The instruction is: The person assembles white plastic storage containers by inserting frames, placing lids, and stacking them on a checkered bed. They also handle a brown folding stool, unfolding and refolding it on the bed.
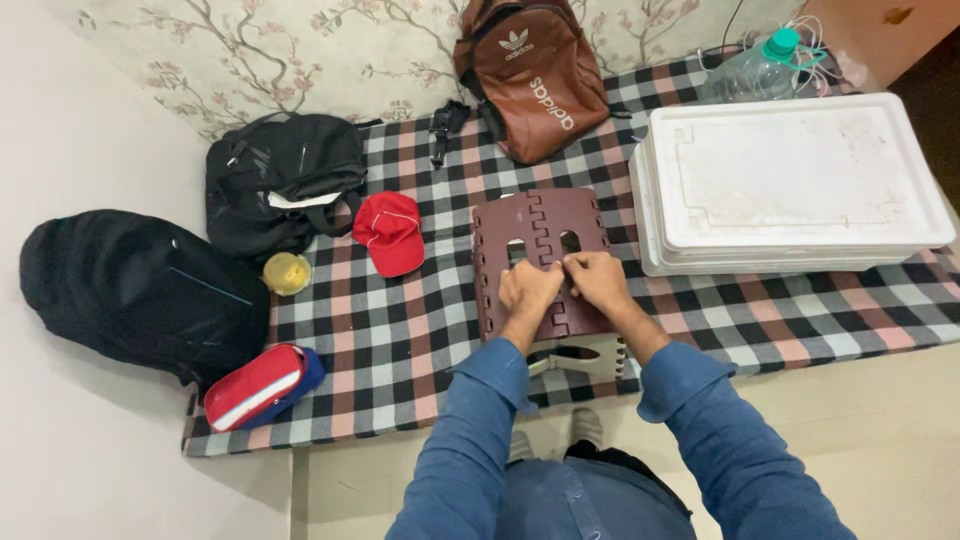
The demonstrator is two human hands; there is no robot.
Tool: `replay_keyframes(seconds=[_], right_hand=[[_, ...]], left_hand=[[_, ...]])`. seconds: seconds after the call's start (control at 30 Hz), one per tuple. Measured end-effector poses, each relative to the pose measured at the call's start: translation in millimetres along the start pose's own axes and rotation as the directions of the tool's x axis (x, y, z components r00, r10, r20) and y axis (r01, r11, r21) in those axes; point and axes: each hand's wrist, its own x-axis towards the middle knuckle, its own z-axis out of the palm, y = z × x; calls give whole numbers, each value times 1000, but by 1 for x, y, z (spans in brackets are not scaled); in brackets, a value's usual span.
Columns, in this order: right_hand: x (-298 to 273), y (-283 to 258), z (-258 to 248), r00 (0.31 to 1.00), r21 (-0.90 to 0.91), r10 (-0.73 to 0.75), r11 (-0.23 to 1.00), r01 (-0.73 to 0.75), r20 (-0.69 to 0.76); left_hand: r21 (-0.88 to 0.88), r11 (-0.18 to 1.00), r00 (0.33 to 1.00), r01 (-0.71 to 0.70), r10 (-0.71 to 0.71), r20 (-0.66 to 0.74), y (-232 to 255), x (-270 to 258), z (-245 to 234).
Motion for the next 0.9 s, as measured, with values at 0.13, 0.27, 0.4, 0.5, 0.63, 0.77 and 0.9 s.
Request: replay_keyframes(seconds=[0.13, 0.27, 0.4, 0.5, 0.63, 0.77, 0.9], right_hand=[[5, -3, 0, 998, 100, -65, 993, 66, -5], [16, -2, -1, 999, 289, 16, 957, -28, 44], [22, -4, -8, 979, 506, 87, 846, -169, 182], [19, -10, -11, 972, 518, 75, 835, -184, 224], [12, -10, -18, 972, 536, 23, 831, -149, 235], [9, -8, -21, 981, 402, -75, 916, -4, 178], [-3, -6, -7, 989, 262, -117, 955, 138, -93]], left_hand=[[-40, 998, 998, 55, -56, -27, 3, 2, -10], [-61, 998, 998, 0, -4, -67, -1, 6, -17], [-128, 991, 998, -21, 12, -67, -6, 14, -21], [-202, 977, 997, -65, 54, -57, -12, 19, -24], [-284, 957, 998, -63, 69, 9, -22, 20, -19], [-266, 959, 995, -101, 103, -6, -31, 18, -6], [-224, 961, 986, -161, 145, -86, -33, 19, 11]])
